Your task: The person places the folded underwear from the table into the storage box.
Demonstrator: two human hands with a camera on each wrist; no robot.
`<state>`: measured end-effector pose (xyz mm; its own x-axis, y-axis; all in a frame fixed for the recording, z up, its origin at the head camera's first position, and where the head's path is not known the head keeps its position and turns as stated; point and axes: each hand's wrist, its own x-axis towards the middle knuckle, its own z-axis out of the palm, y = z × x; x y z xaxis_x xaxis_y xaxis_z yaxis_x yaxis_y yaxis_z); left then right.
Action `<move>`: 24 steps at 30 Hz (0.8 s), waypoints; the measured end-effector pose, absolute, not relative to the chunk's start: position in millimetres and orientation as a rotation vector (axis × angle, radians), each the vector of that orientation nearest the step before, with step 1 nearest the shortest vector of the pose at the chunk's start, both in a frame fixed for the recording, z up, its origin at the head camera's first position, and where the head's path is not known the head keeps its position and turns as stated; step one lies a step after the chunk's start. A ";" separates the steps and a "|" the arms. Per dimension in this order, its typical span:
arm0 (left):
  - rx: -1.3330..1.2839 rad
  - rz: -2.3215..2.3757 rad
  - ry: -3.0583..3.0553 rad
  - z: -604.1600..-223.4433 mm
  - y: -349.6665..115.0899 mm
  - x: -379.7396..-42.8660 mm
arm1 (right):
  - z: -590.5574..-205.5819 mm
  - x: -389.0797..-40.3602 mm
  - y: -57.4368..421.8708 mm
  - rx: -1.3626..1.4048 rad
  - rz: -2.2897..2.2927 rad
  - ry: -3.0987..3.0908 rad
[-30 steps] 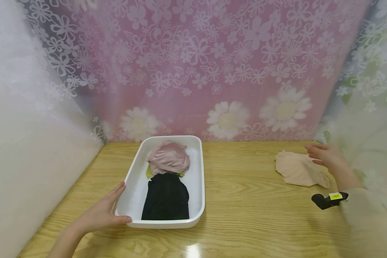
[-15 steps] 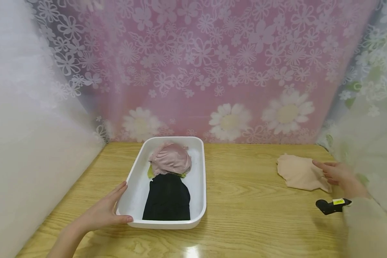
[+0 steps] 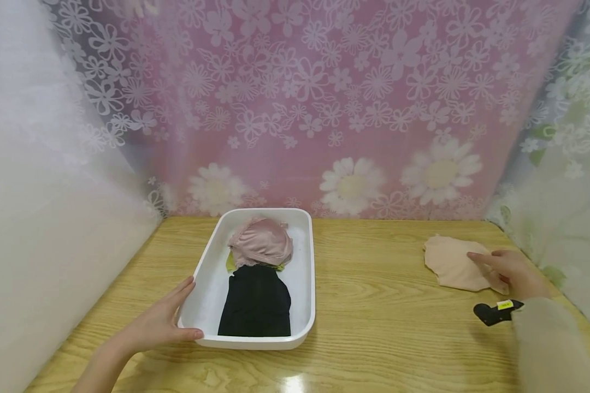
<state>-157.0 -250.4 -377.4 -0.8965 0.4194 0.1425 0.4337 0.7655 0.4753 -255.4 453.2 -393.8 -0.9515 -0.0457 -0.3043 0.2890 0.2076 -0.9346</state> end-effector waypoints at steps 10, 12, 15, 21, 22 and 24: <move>-0.716 -0.801 -2.909 -379.1 -252.2 -159.1 | -390.5 -261.5 439.4 0.254 -1.542 2.435; -0.710 -0.800 -2.917 -378.9 -251.8 -159.0 | -389.9 -265.6 439.8 0.344 -1.494 2.424; -0.704 -0.811 -2.928 -378.7 -251.6 -158.7 | -388.9 -271.2 440.7 0.444 -1.416 2.412; -0.696 -0.826 -2.928 -379.5 -251.6 -159.1 | -386.6 -270.8 439.2 0.438 -1.315 2.470; -0.695 -0.828 -2.929 -379.7 -251.6 -159.2 | -386.7 -270.3 439.4 0.430 -1.319 2.471; -0.695 -0.829 -2.930 -379.9 -251.6 -159.0 | -386.9 -267.9 440.0 0.406 -1.389 2.441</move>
